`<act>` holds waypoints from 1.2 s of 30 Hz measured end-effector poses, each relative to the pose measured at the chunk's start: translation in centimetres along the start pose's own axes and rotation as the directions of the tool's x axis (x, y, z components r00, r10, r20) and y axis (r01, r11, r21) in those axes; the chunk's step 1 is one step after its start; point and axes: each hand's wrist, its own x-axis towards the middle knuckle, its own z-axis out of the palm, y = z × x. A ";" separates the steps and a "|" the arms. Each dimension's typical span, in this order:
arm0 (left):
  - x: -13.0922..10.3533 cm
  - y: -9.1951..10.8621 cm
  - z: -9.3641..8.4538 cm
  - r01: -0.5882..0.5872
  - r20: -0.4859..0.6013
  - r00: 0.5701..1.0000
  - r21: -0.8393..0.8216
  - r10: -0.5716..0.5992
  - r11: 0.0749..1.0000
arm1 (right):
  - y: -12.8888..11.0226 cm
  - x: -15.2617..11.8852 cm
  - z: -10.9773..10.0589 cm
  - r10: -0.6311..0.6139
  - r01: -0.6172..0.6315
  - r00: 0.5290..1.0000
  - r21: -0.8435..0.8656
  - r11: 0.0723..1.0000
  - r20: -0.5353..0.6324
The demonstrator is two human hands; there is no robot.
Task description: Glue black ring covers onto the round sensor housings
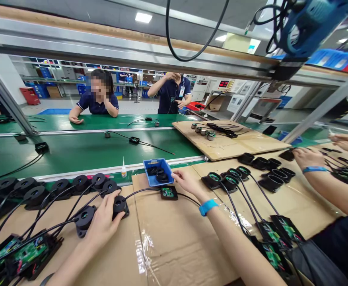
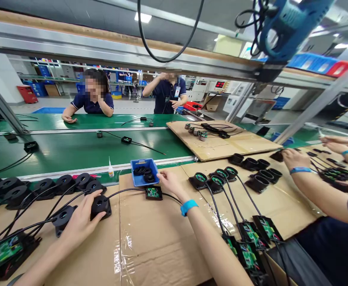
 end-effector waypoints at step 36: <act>2.0 15.5 3.8 0.463 0.449 0.886 -0.855 -0.112 0.233 | -6.0 -16.6 -3.0 -0.561 0.555 0.811 -0.084 0.828 -0.168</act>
